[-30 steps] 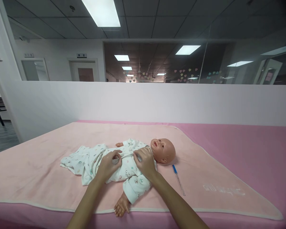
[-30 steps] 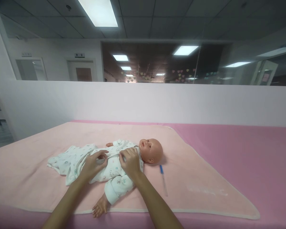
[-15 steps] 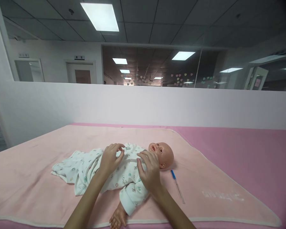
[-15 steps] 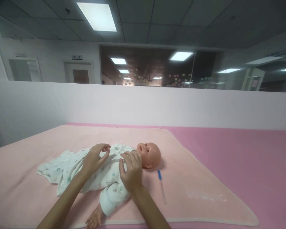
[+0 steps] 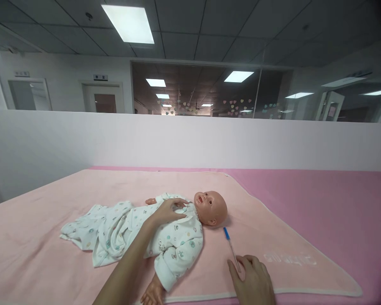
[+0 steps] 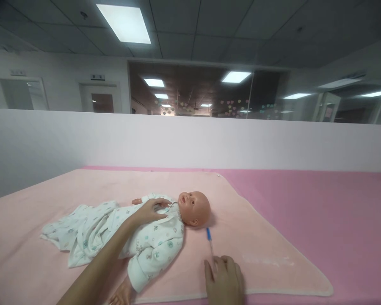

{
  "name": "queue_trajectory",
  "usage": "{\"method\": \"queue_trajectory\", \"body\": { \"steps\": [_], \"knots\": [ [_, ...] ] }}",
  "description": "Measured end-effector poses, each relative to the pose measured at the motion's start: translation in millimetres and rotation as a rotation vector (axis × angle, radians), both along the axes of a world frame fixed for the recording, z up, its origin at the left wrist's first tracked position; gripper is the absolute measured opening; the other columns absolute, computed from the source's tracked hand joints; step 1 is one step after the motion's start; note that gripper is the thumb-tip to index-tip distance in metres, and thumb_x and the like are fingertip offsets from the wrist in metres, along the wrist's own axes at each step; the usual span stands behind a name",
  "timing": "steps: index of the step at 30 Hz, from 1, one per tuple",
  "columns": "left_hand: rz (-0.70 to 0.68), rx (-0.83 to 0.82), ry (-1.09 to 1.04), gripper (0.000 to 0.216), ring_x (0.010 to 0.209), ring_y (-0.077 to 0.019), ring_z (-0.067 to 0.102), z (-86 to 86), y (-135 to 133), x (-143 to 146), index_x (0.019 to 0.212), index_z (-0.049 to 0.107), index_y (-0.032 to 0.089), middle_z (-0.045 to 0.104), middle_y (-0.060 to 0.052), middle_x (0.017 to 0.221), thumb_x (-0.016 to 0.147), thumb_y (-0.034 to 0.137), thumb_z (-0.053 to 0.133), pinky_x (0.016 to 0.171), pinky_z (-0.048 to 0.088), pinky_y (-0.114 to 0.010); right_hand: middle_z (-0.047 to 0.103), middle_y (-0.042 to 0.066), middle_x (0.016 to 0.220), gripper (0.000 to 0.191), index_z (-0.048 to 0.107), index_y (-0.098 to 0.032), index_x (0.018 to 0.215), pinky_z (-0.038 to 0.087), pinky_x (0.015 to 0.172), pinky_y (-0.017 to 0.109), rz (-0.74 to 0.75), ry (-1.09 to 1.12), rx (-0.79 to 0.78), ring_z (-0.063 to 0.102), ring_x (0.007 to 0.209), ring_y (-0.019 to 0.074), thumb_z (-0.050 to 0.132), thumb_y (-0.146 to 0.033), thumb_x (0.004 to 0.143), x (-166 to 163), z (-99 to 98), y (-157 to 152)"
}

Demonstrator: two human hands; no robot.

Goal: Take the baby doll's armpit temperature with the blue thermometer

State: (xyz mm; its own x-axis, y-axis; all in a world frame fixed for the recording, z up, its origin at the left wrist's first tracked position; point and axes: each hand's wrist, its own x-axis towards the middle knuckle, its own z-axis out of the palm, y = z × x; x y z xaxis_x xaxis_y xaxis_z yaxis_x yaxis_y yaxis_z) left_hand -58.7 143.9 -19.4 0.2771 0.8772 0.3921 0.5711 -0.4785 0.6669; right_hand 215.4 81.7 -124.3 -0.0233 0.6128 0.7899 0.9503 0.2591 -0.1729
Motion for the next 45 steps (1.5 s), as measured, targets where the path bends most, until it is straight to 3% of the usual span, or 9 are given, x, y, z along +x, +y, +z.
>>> {"method": "queue_trajectory", "body": {
  "steps": [5,12,17,21,23,28,30,40,45],
  "knots": [
    [0.113,0.142,0.123,0.024,0.077,-0.0158,0.057,2.2,-7.7,6.8,0.085,0.068,0.022,0.065,-0.003,0.083,0.070,0.029,0.051,0.071,0.041,-0.024,0.059,0.005,0.063,0.021,0.058,-0.018,0.057,0.041,0.056,0.027,-0.020,0.044,-0.208,0.055,0.059,0.0169,0.047,-0.028,0.072,0.4,13.2,-0.4],
    [0.362,0.261,0.107,0.039,0.057,-0.0140,0.050,-4.8,-4.8,10.0,0.061,0.059,0.016,0.057,-0.003,0.057,0.082,0.036,0.034,0.058,0.032,-0.024,0.065,0.001,0.065,0.025,0.061,-0.023,0.080,0.044,0.047,0.022,-0.134,0.449,-0.428,0.061,0.057,0.0160,0.046,-0.041,0.069,6.0,71.3,-31.7],
    [0.496,0.162,-0.177,0.048,0.049,-0.0110,0.039,-6.4,4.8,-3.3,0.048,0.046,0.015,0.042,0.002,0.044,0.079,0.049,0.033,0.051,0.026,-0.023,0.066,0.003,0.073,0.028,0.061,-0.021,0.079,0.048,0.055,0.019,0.114,0.665,-0.295,0.062,0.067,0.0146,0.050,-0.045,0.070,-21.2,124.2,-53.2],
    [0.475,0.039,-0.400,0.053,0.053,-0.0130,0.044,-4.4,7.3,-10.6,0.051,0.051,0.014,0.047,0.001,0.047,0.074,0.059,0.034,0.052,0.032,-0.023,0.065,0.005,0.078,0.026,0.059,-0.016,0.083,0.048,0.063,0.023,0.433,0.658,-0.199,0.060,0.070,0.0150,0.046,-0.038,0.076,-73.7,151.0,-26.4],
    [0.444,0.004,-0.481,0.055,0.059,-0.0154,0.049,-3.0,6.4,-11.0,0.056,0.056,0.013,0.053,-0.001,0.051,0.071,0.062,0.036,0.056,0.036,-0.024,0.064,0.005,0.077,0.024,0.058,-0.017,0.083,0.046,0.064,0.023,0.488,0.568,-0.213,0.059,0.071,0.0140,0.040,-0.033,0.081,-102.8,153.0,2.6],
    [0.390,-0.028,-0.610,0.053,0.068,-0.0182,0.053,-1.8,2.9,-9.2,0.066,0.060,0.012,0.059,-0.003,0.062,0.071,0.060,0.039,0.063,0.040,-0.025,0.063,0.006,0.083,0.019,0.053,-0.016,0.090,0.040,0.065,0.021,0.352,-0.011,-0.497,0.058,0.077,0.0133,0.034,-0.018,0.084,-159.1,135.1,71.4],
    [0.376,-0.055,-0.644,0.051,0.068,-0.0177,0.053,-2.6,2.1,-9.9,0.067,0.059,0.012,0.059,-0.003,0.063,0.072,0.059,0.040,0.063,0.040,-0.025,0.063,0.009,0.084,0.020,0.048,-0.014,0.097,0.040,0.061,0.021,0.302,-0.099,-0.561,0.059,0.076,0.0149,0.036,-0.012,0.082,-171.1,127.4,86.0],
    [0.397,0.010,-0.385,0.050,0.044,-0.0096,0.033,-5.2,-0.6,-6.0,0.044,0.034,0.018,0.030,0.005,0.040,0.074,0.057,0.036,0.048,0.026,-0.024,0.062,0.013,0.082,0.024,0.050,-0.012,0.094,0.042,0.056,0.024,0.230,-0.255,-0.559,0.061,0.073,0.0192,0.031,-0.006,0.081,-188.0,113.7,102.8],
    [0.510,-0.091,-0.373,0.051,0.042,-0.0114,0.041,0.3,9.6,-8.3,0.041,0.036,0.018,0.039,0.002,0.038,0.074,0.058,0.033,0.047,0.033,-0.024,0.063,0.012,0.080,0.023,0.054,-0.014,0.088,0.043,0.056,0.026,0.229,-0.284,-0.535,0.062,0.072,0.0213,0.033,-0.007,0.080,-190.4,114.0,105.2]
  ]
}}
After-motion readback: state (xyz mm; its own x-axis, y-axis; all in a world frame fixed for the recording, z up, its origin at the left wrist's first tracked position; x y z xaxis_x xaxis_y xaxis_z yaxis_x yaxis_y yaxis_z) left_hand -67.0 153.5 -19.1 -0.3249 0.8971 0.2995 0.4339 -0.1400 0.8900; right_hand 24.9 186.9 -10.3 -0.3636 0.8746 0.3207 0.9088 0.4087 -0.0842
